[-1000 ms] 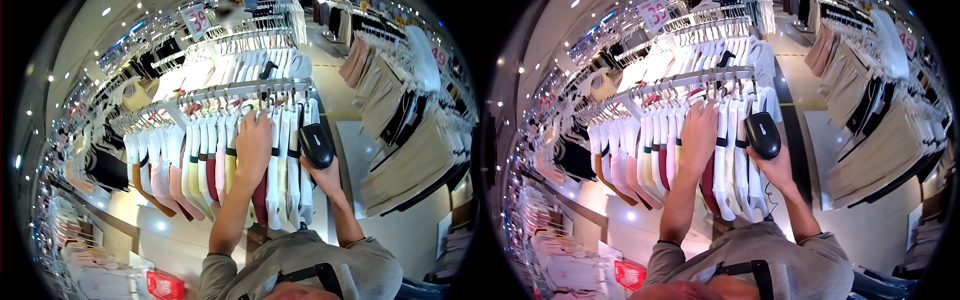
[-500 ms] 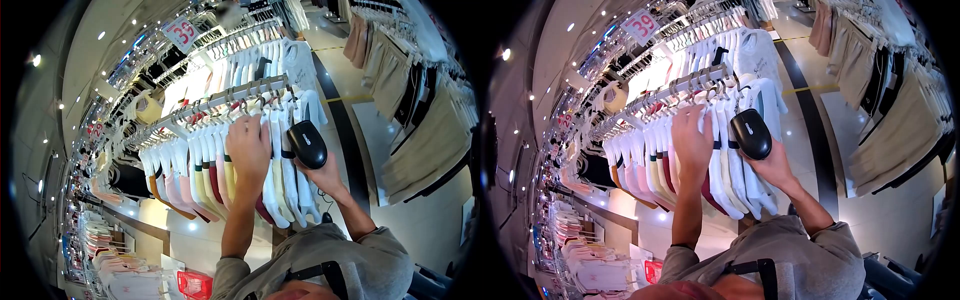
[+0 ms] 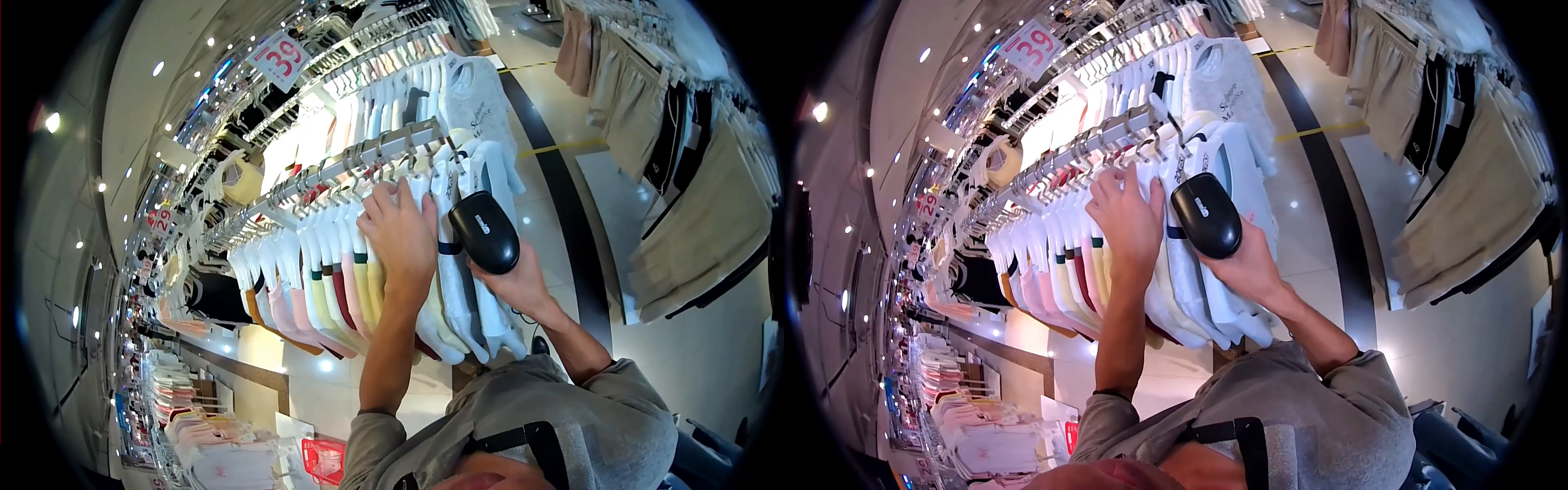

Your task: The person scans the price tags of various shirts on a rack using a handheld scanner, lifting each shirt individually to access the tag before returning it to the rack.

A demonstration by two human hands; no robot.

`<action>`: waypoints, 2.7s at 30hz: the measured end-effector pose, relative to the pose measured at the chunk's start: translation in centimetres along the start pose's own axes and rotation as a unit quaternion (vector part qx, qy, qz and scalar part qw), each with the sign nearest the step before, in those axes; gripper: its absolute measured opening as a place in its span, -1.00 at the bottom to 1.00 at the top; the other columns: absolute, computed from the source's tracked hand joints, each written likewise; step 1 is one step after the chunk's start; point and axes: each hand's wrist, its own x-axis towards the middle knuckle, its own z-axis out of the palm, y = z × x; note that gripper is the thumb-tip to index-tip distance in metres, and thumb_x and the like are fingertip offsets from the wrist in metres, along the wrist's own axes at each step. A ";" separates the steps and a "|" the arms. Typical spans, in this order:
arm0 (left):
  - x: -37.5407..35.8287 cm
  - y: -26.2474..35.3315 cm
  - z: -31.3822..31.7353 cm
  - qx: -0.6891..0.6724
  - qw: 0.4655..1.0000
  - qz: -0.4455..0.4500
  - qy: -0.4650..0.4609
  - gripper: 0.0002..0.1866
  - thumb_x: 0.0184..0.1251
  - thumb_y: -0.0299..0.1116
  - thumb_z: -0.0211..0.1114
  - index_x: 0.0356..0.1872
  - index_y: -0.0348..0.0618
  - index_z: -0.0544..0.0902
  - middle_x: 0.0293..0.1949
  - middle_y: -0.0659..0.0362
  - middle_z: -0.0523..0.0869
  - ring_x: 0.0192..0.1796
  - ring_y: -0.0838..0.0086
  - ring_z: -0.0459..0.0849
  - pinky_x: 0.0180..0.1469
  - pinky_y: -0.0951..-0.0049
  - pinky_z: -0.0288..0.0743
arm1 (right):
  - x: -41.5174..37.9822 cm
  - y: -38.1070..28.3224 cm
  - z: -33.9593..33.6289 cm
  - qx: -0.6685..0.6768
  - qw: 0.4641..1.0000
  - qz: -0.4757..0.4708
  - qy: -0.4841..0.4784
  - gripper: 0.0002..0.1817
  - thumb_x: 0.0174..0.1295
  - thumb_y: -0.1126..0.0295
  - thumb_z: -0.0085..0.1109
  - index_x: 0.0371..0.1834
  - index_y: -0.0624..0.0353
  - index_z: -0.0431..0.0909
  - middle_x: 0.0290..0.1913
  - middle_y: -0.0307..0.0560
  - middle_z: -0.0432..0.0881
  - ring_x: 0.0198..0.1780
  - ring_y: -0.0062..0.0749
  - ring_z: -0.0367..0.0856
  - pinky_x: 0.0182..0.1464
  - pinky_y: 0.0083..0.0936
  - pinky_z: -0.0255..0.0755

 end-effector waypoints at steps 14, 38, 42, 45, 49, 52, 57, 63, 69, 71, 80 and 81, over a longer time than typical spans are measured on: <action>-4.1 -2.1 -4.5 -0.165 0.984 -0.022 -0.058 -0.64 0.26 -0.42 0.42 0.09 -0.06 0.68 -0.05 0.12 0.58 0.03 0.24 0.55 0.13 0.23 0.34 | 1.8 2.0 2.5 0.005 0.995 -0.085 -0.049 -0.59 0.11 0.48 0.48 0.03 0.35 0.62 -0.12 0.01 0.77 -0.09 -0.49 0.69 0.00 -0.49 0.55; -16.2 2.9 -5.6 -0.175 0.968 -0.137 -0.116 -0.41 0.31 -0.28 0.40 0.35 -0.14 0.51 0.52 -0.23 0.17 0.55 -0.24 0.07 0.50 -0.07 0.05 | -1.8 5.9 -3.6 -0.008 0.999 0.013 0.041 -0.65 0.14 0.64 0.43 0.01 0.29 0.60 -0.17 -0.16 0.70 -0.11 -0.56 0.64 0.02 -0.57 0.49; -16.8 3.4 -5.7 -0.171 0.965 -0.166 -0.112 -0.43 0.30 -0.30 0.41 0.33 -0.15 0.53 0.51 -0.20 0.21 0.55 -0.22 0.11 0.50 -0.05 0.09 | -2.7 7.6 -4.5 0.055 0.997 0.047 -0.024 -0.75 0.19 0.66 0.36 -0.09 0.27 0.58 -0.25 -0.20 0.65 -0.21 -0.56 0.60 -0.13 -0.58 0.50; -17.3 3.6 -5.9 -0.180 0.963 -0.185 -0.081 -0.45 0.26 -0.39 0.43 0.29 -0.16 0.55 0.48 -0.18 0.29 0.53 -0.18 0.21 0.48 -0.03 0.16 | -3.4 7.4 -4.2 0.070 0.995 0.049 -0.056 -0.74 0.22 0.66 0.34 -0.06 0.26 0.54 -0.26 -0.20 0.63 -0.24 -0.55 0.59 -0.18 -0.57 0.49; -18.1 2.7 -6.2 -0.190 0.965 -0.174 -0.059 -0.49 0.22 -0.48 0.42 0.24 -0.15 0.58 0.43 -0.13 0.37 0.50 -0.12 0.28 0.44 0.00 0.23 | -4.6 6.9 -4.1 0.075 0.991 0.052 -0.101 -0.69 0.22 0.69 0.32 -0.01 0.27 0.50 -0.25 -0.18 0.62 -0.22 -0.53 0.59 -0.14 -0.54 0.49; -18.5 1.2 -6.0 -0.219 0.964 -0.149 -0.036 -0.54 0.21 -0.48 0.42 0.18 -0.14 0.62 0.37 -0.10 0.45 0.45 -0.07 0.37 0.40 0.03 0.29 | -5.7 5.9 -3.6 0.044 0.993 0.047 -0.096 -0.71 0.21 0.72 0.26 -0.04 0.27 0.49 -0.26 -0.16 0.60 -0.21 -0.51 0.57 -0.13 -0.52 0.48; -19.7 -2.5 -7.0 -0.311 0.946 -0.080 -0.036 -0.57 0.19 -0.53 0.41 0.12 -0.18 0.64 0.27 -0.02 0.54 0.40 0.00 0.45 0.36 0.14 0.38 | -8.9 5.3 -1.4 -0.031 0.999 -0.007 0.007 -0.68 0.33 0.57 0.17 0.13 0.33 0.42 -0.27 -0.18 0.55 -0.27 -0.50 0.53 -0.07 -0.50 0.44; -23.8 -9.2 -8.7 -0.425 0.902 -0.060 -0.044 -0.60 0.09 -0.62 0.42 0.03 -0.22 0.69 0.14 0.02 0.61 0.14 0.12 0.63 0.18 0.23 0.54 | -14.3 4.4 5.2 -0.094 0.981 -0.038 0.166 -0.64 0.40 0.53 0.12 0.22 0.38 0.40 -0.31 -0.16 0.52 -0.30 -0.48 0.50 -0.05 -0.48 0.44; -28.4 -13.6 -8.7 -0.563 0.819 -0.036 -0.109 -0.65 0.14 -0.52 0.46 0.00 -0.22 0.70 -0.02 0.07 0.65 0.02 0.23 0.66 0.08 0.28 0.57 | -19.3 3.8 12.8 -0.178 0.966 0.001 0.188 -0.68 0.32 0.59 0.18 0.14 0.28 0.49 -0.20 -0.17 0.57 -0.20 -0.43 0.55 -0.01 -0.49 0.43; -29.1 -14.3 -9.1 -0.611 0.774 -0.019 -0.163 -0.56 0.20 -0.37 0.48 0.11 -0.23 0.63 0.04 0.04 0.63 0.07 0.18 0.64 0.13 0.28 0.54 | -20.6 2.9 15.3 -0.187 0.966 0.055 0.172 -0.63 0.23 0.61 0.27 0.12 0.21 0.52 -0.12 -0.20 0.60 -0.11 -0.44 0.57 0.05 -0.48 0.45; -32.2 -17.2 -10.8 -0.749 0.582 -0.139 -0.285 -0.57 0.06 -0.52 0.46 0.02 -0.28 0.60 0.09 -0.08 0.60 0.17 0.03 0.59 0.22 0.25 0.46 | -20.1 3.5 25.2 -0.163 0.955 0.246 -0.010 -0.23 0.00 0.45 0.55 0.29 0.24 0.31 0.00 -0.04 0.61 -0.01 -0.43 0.61 0.08 -0.42 0.50; -33.2 -17.6 -10.4 -0.738 0.603 -0.137 -0.270 -0.55 0.04 -0.53 0.46 0.02 -0.27 0.60 0.07 -0.06 0.61 0.16 0.06 0.60 0.21 0.26 0.46 | -19.8 3.9 25.6 -0.170 0.955 0.242 -0.039 -0.21 0.00 0.42 0.55 0.30 0.25 0.30 0.01 -0.02 0.61 0.00 -0.39 0.60 0.10 -0.40 0.50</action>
